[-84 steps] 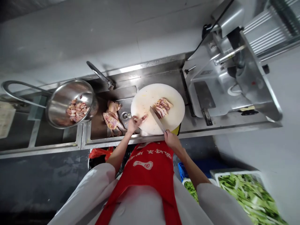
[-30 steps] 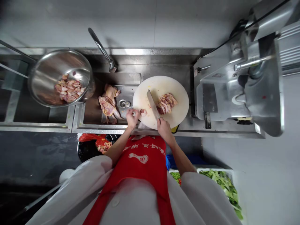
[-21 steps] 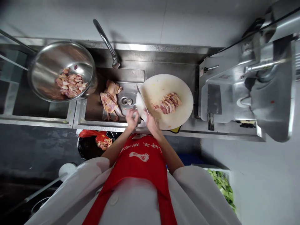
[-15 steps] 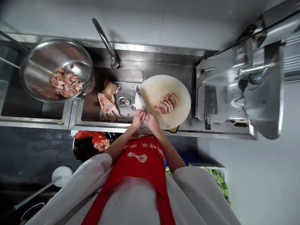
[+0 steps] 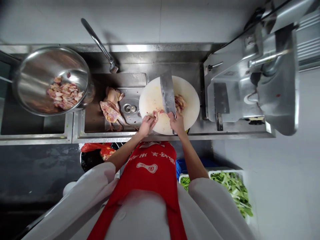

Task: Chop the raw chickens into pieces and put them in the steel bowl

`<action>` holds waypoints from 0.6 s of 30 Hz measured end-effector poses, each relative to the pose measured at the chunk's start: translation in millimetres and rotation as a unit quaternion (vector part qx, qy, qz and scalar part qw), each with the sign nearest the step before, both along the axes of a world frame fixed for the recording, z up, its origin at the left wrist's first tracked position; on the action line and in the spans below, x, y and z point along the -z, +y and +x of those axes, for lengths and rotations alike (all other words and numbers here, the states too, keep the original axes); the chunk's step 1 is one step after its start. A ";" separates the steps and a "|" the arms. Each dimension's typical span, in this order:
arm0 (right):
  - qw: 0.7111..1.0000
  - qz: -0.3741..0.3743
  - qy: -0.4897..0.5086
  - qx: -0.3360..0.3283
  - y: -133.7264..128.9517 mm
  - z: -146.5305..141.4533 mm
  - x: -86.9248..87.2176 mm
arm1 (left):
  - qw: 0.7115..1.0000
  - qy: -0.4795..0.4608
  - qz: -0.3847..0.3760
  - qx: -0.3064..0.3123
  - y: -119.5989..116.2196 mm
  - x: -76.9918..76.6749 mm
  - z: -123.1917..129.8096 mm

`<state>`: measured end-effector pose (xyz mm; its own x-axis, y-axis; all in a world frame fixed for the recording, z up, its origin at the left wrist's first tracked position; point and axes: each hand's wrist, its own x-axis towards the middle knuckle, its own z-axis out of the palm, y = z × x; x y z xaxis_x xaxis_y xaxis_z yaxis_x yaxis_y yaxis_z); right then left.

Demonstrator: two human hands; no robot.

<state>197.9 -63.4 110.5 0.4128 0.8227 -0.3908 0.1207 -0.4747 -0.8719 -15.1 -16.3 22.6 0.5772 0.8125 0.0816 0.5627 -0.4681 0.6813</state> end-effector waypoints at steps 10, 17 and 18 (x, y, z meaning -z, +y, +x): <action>0.982 0.004 -0.038 0.184 -95.8 46.7 -12.7 | 0.993 0.088 0.040 0.074 36.9 -31.0 93.8; 0.968 -0.013 -0.035 0.249 -137.5 54.6 0.0 | 0.986 0.107 0.029 0.123 44.5 -35.9 93.9; 0.968 -0.017 -0.034 0.249 -138.0 53.8 0.3 | 0.986 0.116 0.030 0.116 45.7 -37.6 96.3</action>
